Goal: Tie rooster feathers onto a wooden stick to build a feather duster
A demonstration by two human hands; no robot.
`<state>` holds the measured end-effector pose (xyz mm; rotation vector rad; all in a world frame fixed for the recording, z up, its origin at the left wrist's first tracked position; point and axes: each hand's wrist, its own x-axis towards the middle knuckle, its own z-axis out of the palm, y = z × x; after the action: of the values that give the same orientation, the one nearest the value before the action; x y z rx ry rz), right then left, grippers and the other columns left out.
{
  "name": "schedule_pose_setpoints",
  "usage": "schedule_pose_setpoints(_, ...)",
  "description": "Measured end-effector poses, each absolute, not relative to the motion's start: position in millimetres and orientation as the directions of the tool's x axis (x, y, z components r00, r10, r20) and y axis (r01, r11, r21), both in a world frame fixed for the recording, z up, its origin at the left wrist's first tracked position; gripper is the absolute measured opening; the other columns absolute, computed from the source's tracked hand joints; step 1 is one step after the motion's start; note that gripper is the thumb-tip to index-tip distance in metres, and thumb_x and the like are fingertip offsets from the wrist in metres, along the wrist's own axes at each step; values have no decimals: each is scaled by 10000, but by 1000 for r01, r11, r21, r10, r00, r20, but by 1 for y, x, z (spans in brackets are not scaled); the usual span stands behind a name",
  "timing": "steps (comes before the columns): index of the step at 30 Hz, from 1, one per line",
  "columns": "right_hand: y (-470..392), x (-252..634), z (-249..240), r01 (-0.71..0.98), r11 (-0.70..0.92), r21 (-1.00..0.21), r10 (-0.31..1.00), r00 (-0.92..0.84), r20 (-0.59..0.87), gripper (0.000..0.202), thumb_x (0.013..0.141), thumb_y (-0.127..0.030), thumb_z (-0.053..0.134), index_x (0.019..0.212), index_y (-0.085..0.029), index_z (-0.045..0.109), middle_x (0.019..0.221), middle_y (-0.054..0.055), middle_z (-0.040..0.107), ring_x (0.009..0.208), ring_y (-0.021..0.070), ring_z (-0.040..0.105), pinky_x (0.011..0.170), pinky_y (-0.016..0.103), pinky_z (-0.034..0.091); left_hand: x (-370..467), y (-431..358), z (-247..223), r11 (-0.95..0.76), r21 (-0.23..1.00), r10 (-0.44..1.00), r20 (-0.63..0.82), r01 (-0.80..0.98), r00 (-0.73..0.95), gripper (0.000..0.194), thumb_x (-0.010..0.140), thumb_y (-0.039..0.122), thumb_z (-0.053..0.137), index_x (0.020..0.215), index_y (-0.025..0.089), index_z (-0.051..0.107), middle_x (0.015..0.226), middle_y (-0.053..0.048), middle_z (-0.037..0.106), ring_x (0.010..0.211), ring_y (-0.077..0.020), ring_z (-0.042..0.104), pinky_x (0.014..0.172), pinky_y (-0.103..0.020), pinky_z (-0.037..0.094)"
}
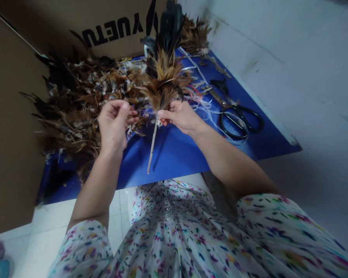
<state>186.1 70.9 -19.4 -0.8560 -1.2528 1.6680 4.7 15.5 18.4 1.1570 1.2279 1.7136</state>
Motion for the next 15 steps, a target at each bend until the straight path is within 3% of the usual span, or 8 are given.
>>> schedule_pose_setpoints(3,72,188,-20,-229,-127,-965,918,-395,-28,287,733,-219,835,743,-173,551,646,6,601,555,97,548,530,251,523,-21,10,45,-458,887,816,448,65,-366,181,814,192,729,868,164,558,602,52,585,505,-83,571,546,-233,515)
schedule_pose_setpoints(6,72,188,-21,-226,-128,-966,913,-407,-26,276,744,-214,825,758,-175,552,662,9,600,567,97,546,524,248,524,-49,1,52,-447,857,787,513,255,-344,206,810,209,723,955,148,589,631,51,616,505,-71,554,516,-210,482)
schedule_pose_setpoints(10,72,187,-23,-237,-130,-963,914,-405,-24,302,730,-228,839,786,-180,546,640,-15,572,569,91,547,504,228,525,-84,-19,35,-151,819,906,338,553,-253,203,772,297,748,902,156,680,606,34,638,469,-68,488,465,-206,383)
schedule_pose_setpoints(12,73,186,-23,-245,-137,-960,915,-403,-28,319,720,-226,847,787,-178,539,638,-18,567,568,87,549,504,222,529,-95,-33,25,-17,606,925,311,796,-217,136,760,276,738,858,184,718,644,29,656,559,-89,529,556,-219,400)
schedule_pose_setpoints(15,74,186,-23,-249,-145,-958,914,-404,-33,325,720,-222,846,778,-180,529,635,-18,568,565,86,550,506,221,532,-101,-56,12,76,420,958,221,905,-183,154,787,354,695,796,200,711,641,12,655,595,-133,572,613,-256,406)
